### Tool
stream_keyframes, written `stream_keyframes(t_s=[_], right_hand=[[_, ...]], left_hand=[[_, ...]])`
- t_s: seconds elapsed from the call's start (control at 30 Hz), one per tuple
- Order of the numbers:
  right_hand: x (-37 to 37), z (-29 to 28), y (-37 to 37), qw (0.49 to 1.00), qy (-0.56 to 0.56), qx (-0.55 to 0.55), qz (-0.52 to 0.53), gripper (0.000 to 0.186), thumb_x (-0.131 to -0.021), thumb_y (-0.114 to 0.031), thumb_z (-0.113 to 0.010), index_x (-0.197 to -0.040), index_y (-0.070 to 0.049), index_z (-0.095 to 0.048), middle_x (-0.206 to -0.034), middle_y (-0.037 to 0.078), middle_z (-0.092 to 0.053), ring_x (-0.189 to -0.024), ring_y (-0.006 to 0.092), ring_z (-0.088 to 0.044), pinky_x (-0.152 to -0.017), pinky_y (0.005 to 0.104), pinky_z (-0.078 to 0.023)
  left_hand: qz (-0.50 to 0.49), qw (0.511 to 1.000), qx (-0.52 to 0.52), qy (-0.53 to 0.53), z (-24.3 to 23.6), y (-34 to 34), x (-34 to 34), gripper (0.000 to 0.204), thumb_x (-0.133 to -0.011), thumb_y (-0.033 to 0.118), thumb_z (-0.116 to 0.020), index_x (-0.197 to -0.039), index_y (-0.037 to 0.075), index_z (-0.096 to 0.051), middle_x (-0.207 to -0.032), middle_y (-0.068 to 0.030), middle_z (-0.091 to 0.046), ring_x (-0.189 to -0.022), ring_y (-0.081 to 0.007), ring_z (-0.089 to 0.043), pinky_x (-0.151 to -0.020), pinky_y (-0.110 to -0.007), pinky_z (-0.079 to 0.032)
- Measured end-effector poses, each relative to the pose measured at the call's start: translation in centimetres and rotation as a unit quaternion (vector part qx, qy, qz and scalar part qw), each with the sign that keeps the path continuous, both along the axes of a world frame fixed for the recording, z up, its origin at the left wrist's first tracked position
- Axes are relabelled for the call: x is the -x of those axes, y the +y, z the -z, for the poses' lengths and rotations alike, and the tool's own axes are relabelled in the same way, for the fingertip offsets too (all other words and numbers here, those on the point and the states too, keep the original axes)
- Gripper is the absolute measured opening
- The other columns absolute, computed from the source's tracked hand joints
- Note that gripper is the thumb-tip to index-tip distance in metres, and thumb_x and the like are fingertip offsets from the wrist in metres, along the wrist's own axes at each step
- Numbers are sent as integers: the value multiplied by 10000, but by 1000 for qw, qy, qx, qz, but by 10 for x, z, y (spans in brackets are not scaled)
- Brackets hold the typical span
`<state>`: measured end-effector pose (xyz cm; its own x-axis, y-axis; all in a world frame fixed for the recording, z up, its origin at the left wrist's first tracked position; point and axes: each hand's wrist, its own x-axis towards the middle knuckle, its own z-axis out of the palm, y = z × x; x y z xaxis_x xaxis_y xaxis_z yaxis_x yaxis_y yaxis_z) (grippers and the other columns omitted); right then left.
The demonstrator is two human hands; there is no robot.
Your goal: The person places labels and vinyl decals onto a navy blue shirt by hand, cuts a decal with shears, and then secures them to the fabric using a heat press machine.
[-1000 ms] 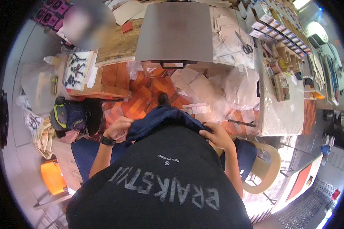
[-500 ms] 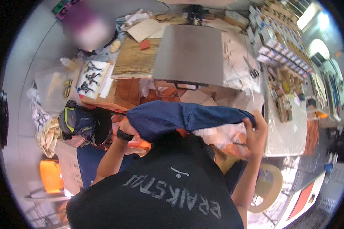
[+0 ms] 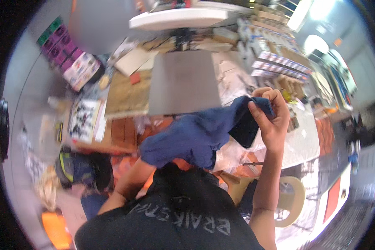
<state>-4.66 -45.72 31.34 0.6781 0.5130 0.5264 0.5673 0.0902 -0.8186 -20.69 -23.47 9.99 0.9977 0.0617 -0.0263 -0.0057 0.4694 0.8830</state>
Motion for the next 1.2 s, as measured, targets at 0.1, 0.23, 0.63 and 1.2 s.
stream_keyframes(t_s=[0.1, 0.23, 0.63, 1.2], right_hand=[[6, 6, 7, 992, -3, -120, -46, 619, -932, -575, -624, -1167, -12, -517, -1086, 107, -585, -968, 194, -572, -901, 329, -445], [20, 40, 32, 969, 103, -197, 108, 838, -944, -782, -348, -1174, -2, -550, -1060, 92, -589, -980, 192, -571, -920, 316, -416], [100, 44, 170, 968, 249, -6, 21, 401, -893, -313, -778, -1060, 14, -619, -946, 40, -580, -902, 129, -562, -802, 292, -453], [103, 106, 218, 895, 421, 147, 16, 558, -944, -415, -710, -1275, 24, -617, -1126, 64, -680, -1019, 161, -635, -916, 331, -513]], left_hand=[[34, 999, 6, 20, 5, 18, -15, 384, -997, 232, -575, -1306, 6, -602, -1261, -110, -652, -1112, -202, -634, -993, -337, -498], [88, 995, 7, 51, 20, 53, -17, 390, -1001, 244, -566, -1306, 3, -601, -1266, -112, -650, -1117, -209, -634, -1000, -340, -495], [117, 970, 23, 212, 102, 223, 89, 411, -1014, 278, -538, -1305, -5, -599, -1280, -118, -647, -1130, -228, -632, -1021, -350, -487], [-81, 937, 209, 267, 159, 353, 172, 449, -1032, 326, -498, -1303, -17, -596, -1299, -128, -641, -1149, -255, -630, -1052, -365, -474]])
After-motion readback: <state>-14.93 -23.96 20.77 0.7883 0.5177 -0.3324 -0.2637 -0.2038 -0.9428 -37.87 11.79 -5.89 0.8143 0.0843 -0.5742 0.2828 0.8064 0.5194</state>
